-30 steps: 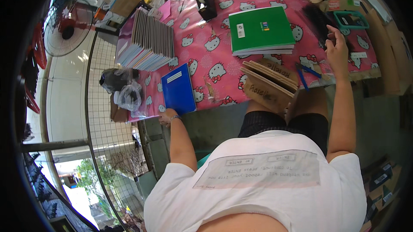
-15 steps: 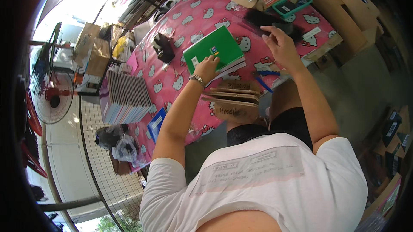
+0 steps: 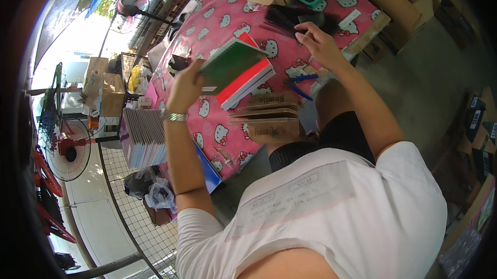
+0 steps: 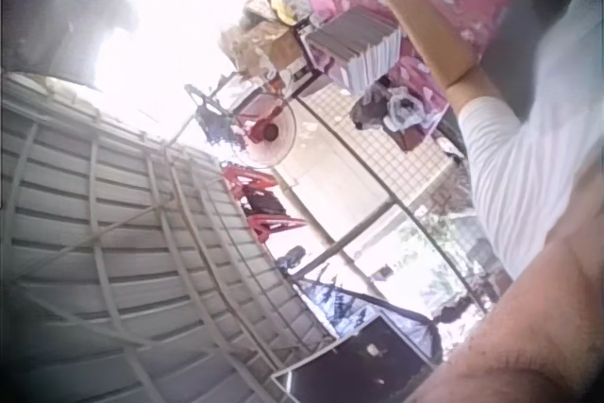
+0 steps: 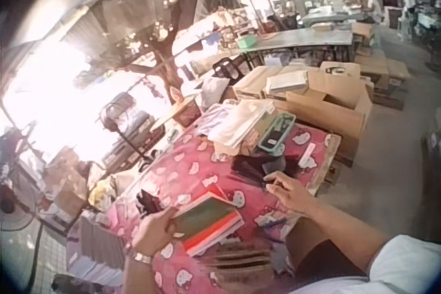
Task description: The person organizes a stack of notebooks on a table and then applies small adhesive labels to individual notebooks taken from a box, placing each labeled notebook into a second stack.
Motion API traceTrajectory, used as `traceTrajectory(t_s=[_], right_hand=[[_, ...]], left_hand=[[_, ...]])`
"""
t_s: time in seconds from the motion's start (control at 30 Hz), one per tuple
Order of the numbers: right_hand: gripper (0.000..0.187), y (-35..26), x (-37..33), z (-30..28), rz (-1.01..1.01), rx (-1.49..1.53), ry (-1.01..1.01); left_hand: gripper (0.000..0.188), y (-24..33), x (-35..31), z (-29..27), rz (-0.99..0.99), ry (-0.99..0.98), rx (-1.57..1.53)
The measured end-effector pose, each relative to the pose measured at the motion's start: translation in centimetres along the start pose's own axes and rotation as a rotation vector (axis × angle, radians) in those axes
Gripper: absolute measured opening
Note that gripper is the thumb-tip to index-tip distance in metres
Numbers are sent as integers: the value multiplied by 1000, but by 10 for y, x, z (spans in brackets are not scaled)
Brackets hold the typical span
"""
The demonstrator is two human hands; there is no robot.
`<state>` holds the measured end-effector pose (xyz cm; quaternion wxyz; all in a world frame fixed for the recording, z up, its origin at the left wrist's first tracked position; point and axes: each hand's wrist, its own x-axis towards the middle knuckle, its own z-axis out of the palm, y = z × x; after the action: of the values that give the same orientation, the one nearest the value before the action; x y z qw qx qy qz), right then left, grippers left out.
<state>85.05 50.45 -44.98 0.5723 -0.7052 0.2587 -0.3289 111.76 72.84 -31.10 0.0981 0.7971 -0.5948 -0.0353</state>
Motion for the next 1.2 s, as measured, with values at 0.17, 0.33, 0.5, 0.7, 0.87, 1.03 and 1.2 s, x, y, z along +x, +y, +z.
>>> traceTrajectory(t_s=[0.17,0.33,0.5,0.7,0.87,1.03,1.2], right_hand=[[25,-5,-13,-7,71,208,-51],[36,3,-40,-4,73,356,-41],[64,-19,-126,27,-1,83,-125],[70,-14,-155,88,-275,188,-208],[41,-27,-128,47,-109,161,-272],[32,-37,-90,23,-416,-179,-274],[31,-42,-76,23,-600,-236,-255]], left_hand=[[29,53,-19,-24,160,-182,-34],[31,66,-40,31,17,-388,-33],[26,70,-62,72,87,-50,24],[22,117,-55,92,197,154,-3],[22,127,-58,96,202,145,-61],[18,126,-54,99,304,223,-61],[17,123,-58,100,303,223,-93]])
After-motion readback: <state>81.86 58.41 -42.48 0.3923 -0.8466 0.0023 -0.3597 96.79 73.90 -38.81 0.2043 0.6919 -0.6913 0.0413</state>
